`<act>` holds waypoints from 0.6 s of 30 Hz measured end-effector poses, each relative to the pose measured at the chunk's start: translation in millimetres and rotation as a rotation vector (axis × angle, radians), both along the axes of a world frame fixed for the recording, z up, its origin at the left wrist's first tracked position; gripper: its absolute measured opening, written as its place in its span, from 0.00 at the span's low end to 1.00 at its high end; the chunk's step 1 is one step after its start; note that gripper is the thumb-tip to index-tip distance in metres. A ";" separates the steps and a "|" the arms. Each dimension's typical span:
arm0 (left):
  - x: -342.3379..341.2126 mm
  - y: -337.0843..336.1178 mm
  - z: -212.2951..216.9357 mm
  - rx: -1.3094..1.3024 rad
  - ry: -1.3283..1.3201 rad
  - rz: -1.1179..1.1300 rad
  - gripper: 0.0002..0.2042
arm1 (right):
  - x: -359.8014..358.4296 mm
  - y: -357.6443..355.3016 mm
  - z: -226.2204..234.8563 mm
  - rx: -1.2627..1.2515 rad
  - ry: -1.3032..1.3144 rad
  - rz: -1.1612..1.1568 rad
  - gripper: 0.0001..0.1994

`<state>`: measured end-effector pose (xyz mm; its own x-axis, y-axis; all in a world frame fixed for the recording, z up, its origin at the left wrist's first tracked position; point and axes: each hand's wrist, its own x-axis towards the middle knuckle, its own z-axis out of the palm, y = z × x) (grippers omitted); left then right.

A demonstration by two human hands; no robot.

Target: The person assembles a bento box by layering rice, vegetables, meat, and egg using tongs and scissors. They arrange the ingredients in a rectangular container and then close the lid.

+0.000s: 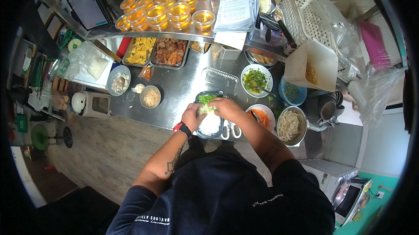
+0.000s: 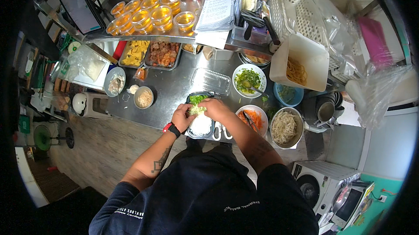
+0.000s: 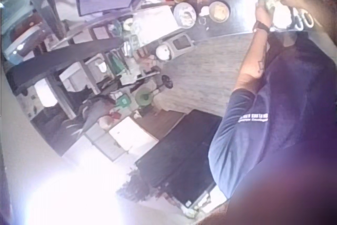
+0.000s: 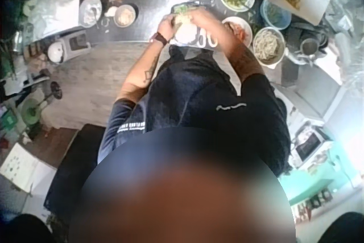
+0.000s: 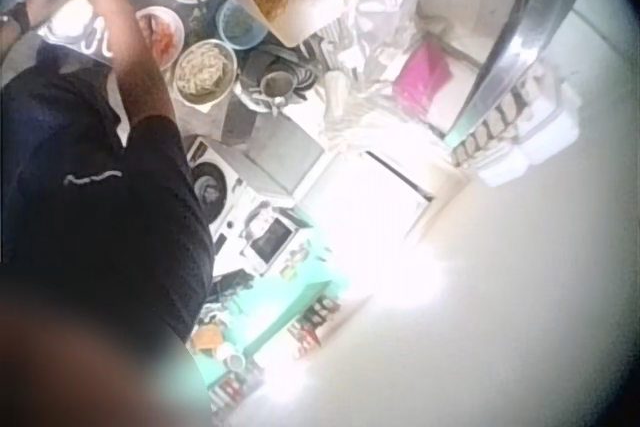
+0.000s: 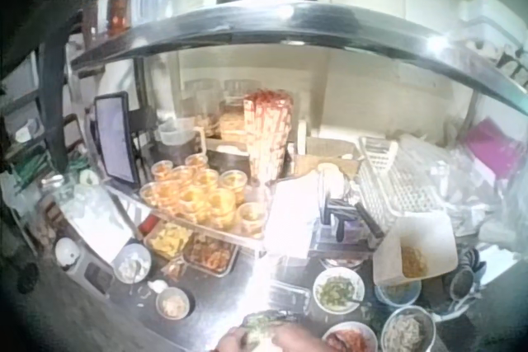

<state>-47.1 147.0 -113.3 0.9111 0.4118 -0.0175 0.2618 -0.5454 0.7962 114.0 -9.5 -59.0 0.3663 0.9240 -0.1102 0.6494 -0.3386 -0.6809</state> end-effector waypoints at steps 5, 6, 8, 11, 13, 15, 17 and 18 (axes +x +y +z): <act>-3.8 2.6 -7.1 0.035 -0.014 -0.014 0.18 | -10.4 -6.5 -17.9 0.002 0.039 -0.217 0.12; 0.0 2.1 -0.7 0.049 -0.006 -0.036 0.18 | -12.1 -8.6 -18.1 0.053 0.063 -0.288 0.11; 2.5 -4.0 12.7 0.070 -0.099 0.033 0.18 | -15.2 -11.5 -18.8 0.131 0.132 -0.391 0.09; 12.0 -10.8 29.2 0.092 -0.132 0.001 0.17 | -24.7 -17.5 -30.0 0.123 0.261 -0.450 0.08; 6.9 -4.2 6.5 0.230 -0.026 -0.063 0.19 | -32.9 -11.7 -32.5 0.221 0.248 -0.467 0.08; 2.5 -5.9 -0.3 0.245 -0.029 -0.083 0.21 | -37.6 -9.1 -30.8 0.295 0.276 -0.466 0.09; 4.8 -23.1 30.0 0.260 -0.081 -0.053 0.23 | -50.0 -5.8 -34.2 0.375 0.311 -0.428 0.11; 7.1 -30.7 38.9 0.241 -0.051 -0.038 0.25 | -52.1 -7.3 -38.4 0.426 0.304 -0.390 0.11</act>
<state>-40.0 116.3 -74.4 0.9233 0.3636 0.1232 0.2002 -0.7298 0.6537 61.9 -16.8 -97.4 0.6937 0.7152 0.0852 0.2911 -0.1703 -0.9414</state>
